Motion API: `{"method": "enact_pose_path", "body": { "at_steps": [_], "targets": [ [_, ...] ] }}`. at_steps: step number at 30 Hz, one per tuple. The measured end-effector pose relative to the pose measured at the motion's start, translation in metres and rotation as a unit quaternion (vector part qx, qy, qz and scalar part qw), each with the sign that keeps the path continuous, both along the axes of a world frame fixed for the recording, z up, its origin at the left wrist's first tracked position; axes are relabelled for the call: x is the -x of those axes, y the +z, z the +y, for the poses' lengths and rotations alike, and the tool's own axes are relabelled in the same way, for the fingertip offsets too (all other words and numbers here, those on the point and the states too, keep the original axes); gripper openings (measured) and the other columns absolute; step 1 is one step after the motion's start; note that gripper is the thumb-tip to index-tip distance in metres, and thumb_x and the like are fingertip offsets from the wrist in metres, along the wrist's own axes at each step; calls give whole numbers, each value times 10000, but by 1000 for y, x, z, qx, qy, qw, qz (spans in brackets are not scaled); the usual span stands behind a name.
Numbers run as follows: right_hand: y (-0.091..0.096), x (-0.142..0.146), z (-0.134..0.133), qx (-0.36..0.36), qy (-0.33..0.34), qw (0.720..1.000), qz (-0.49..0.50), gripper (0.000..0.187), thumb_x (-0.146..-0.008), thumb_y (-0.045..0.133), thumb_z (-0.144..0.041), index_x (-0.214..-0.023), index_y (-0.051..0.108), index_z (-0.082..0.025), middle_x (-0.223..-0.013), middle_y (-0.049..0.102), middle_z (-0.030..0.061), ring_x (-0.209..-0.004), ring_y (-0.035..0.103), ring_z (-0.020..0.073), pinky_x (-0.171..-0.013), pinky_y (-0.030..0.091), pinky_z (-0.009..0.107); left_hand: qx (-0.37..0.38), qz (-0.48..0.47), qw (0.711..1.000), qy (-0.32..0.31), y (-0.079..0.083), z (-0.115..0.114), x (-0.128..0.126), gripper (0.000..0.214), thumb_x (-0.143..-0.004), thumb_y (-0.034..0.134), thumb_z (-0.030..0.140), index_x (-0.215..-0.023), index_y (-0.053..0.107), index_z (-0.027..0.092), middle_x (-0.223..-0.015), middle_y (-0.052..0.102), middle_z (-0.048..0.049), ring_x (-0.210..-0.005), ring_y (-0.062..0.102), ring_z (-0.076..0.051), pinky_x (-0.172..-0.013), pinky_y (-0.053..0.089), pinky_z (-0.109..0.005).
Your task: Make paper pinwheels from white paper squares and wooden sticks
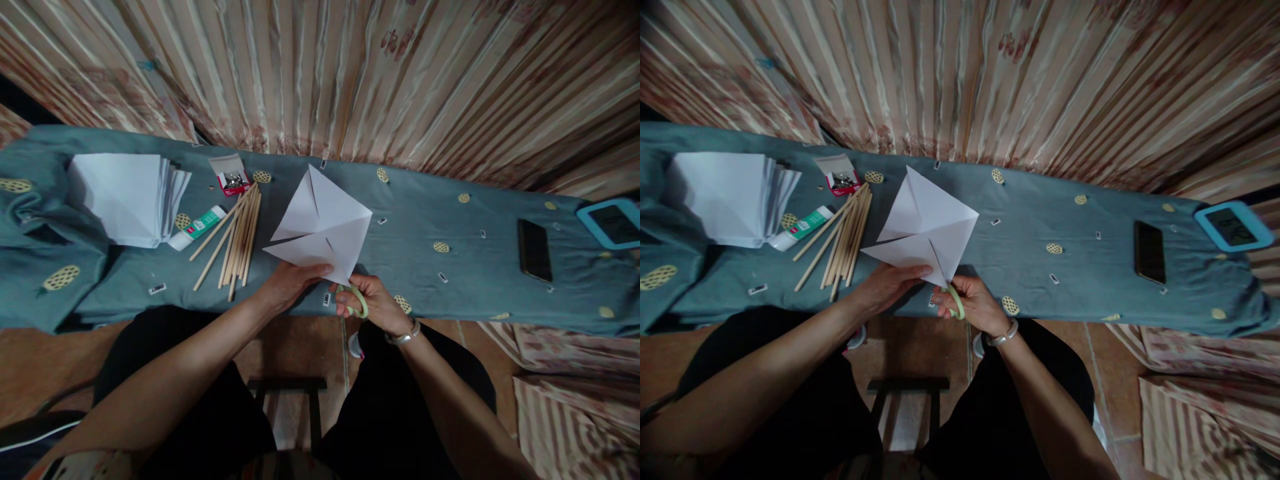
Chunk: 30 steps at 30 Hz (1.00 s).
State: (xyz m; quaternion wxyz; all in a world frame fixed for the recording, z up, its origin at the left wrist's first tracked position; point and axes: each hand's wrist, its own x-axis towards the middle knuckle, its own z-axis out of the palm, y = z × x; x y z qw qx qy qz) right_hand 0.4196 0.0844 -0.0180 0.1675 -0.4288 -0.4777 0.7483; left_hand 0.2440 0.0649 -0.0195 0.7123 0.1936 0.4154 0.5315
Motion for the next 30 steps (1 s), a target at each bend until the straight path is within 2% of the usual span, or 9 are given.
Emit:
{"method": "enact_pose_path", "body": {
  "at_steps": [9, 17, 30],
  "targets": [
    [-4, -3, -1, -16, 13, 1000, -3, 418, -623, 859, -494, -781, 658, -163, -563, 663, -35, -464, 572, 76, -462, 451, 190, 7, 3, 1000, 2, -2, 1, -1, 337, -538, 838, 181, -823, 662, 140, -783, 682, -8, -726, 616, -154, -744, 494, -306],
    [-5, -3, -1, -2, 6, 1000, 5, 421, -589, 883, -470, -770, 663, -160, -560, 664, -37, -467, 570, 73, -469, 453, 186, 19, 6, 1000, 6, 1, 0, -1, 355, -523, 844, 172, -825, 660, 136, -782, 684, -13, -730, 616, -154, -750, 495, -304],
    [-7, -5, 0, -20, 31, 999, 5, 446, -623, 848, -526, -790, 649, -163, -618, 676, -19, -489, 578, 70, -455, 447, 173, -15, 1, 1000, -1, -4, 1, -1, 351, -535, 846, 191, -814, 639, 140, -746, 663, 1, -701, 604, -141, -715, 493, -282]
  ]
}}
